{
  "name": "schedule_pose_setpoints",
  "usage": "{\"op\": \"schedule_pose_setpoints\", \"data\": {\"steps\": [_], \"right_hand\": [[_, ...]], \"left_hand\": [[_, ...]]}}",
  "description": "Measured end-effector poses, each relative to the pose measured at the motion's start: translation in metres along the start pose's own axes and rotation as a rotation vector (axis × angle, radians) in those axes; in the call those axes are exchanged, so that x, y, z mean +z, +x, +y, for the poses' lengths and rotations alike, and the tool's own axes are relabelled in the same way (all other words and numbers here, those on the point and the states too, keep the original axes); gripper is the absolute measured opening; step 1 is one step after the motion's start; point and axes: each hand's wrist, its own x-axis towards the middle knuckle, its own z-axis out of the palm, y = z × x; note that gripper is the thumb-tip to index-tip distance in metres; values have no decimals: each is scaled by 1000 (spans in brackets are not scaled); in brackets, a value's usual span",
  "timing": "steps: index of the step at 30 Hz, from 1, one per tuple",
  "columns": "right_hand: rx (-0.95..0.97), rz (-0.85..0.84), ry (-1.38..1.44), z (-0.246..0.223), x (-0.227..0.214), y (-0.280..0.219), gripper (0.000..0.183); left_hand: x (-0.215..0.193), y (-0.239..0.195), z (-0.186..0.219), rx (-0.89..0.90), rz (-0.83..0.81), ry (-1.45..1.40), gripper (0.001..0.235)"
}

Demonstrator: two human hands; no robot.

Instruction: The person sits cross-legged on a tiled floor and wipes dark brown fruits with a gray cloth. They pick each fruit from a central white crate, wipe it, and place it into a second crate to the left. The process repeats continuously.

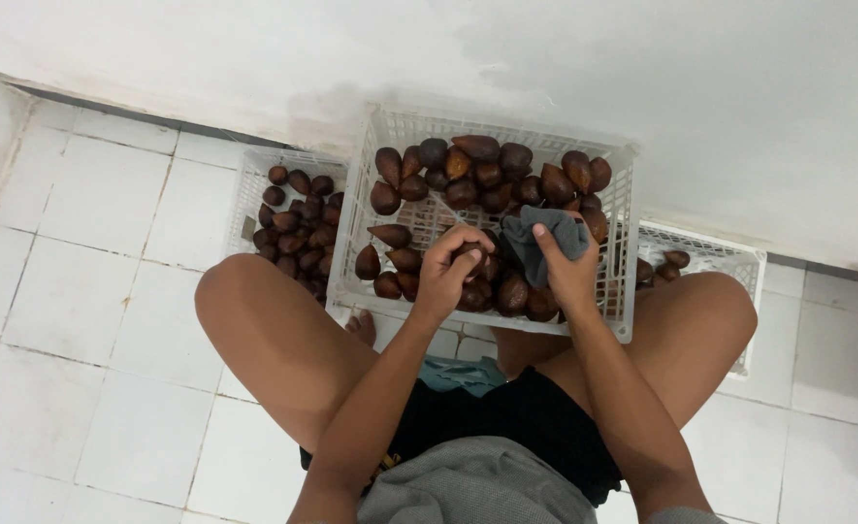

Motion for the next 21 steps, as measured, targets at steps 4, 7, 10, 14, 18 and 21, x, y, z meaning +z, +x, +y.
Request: {"op": "schedule_pose_setpoints", "data": {"steps": [4,7,10,14,18,21], "right_hand": [[4,-2,-3,-4,0,0,30],[15,-1,-3,-4,0,0,30],[12,0,-10,-6,-1,-1,32],[24,2,-9,-2,-2,1,31],[24,2,-4,-5,1,0,30],[24,1,-2,-3,0,0,31]], "left_hand": [[-3,0,-3,-2,-13,-5,17],[-3,0,-6,15,-12,10,15],[-3,1,0,9,-33,55,18],[-2,3,4,92,-58,81,18],[1,3,10,135,-83,109,18],[3,2,15,148,-95,87,18]]}}
